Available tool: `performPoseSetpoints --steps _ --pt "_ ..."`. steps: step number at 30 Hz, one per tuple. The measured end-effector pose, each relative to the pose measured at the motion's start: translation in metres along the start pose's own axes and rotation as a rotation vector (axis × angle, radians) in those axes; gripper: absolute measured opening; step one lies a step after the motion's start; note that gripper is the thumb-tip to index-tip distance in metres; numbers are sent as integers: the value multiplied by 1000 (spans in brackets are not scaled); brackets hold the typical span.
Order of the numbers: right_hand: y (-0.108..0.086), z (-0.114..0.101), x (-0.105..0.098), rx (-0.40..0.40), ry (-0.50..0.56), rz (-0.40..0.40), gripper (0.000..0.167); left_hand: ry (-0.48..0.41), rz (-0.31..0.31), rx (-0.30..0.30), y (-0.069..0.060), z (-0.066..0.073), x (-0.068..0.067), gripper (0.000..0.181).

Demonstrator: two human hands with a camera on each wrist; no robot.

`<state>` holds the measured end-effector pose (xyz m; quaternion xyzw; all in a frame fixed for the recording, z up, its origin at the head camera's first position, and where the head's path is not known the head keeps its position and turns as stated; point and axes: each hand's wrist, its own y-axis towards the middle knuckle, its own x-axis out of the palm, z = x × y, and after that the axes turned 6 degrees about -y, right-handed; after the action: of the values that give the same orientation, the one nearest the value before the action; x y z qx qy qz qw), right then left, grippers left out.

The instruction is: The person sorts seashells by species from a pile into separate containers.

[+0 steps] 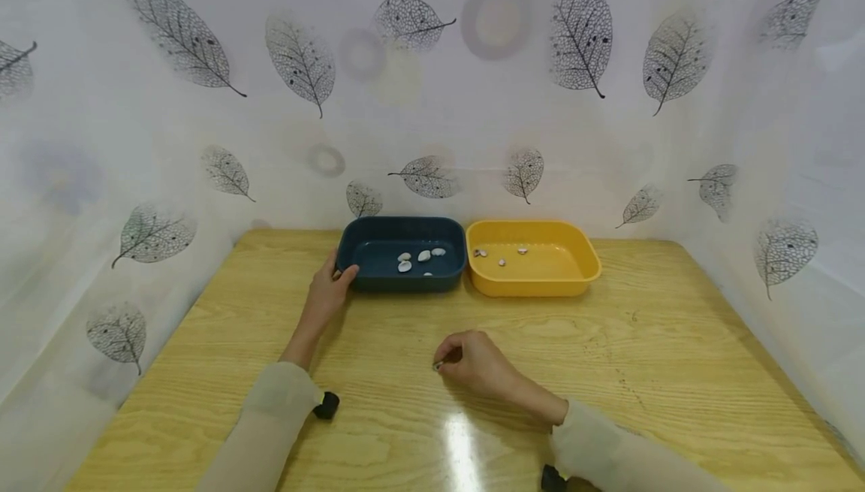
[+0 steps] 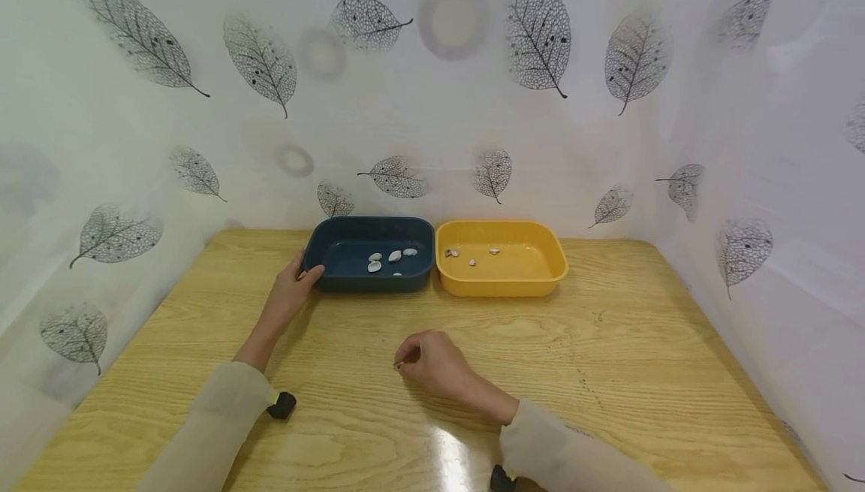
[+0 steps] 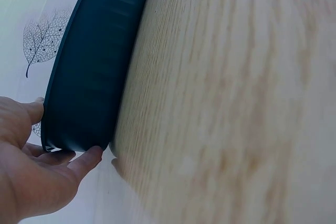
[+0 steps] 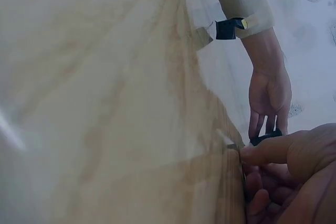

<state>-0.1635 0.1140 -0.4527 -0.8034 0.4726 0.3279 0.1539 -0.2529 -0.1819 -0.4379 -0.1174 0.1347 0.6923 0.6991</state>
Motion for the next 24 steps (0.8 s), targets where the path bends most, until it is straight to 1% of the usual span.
performPoseSetpoints --steps 3,6,11,13,15,20,24 --pt "0 2 -4 10 55 -39 12 -1 -3 -1 0 -1 -1 75" --pt "1 3 -9 32 87 -78 10 -3 -6 -4 0 -1 -1 75" --pt "0 5 -22 116 145 -122 5 -4 -3 -6 0 -1 -1 75" --pt "-1 6 -27 143 165 -121 4 0 -3 -2 0 -2 0 75" --pt "-2 7 -33 151 171 -110 4 1 -4 -5 0 -2 0 75" --pt "-2 10 -51 163 177 -65 8 -2 -8 -6 1 -1 -1 74" --pt "0 10 -67 203 200 -32 10 0 -8 0 2 -2 -1 74"
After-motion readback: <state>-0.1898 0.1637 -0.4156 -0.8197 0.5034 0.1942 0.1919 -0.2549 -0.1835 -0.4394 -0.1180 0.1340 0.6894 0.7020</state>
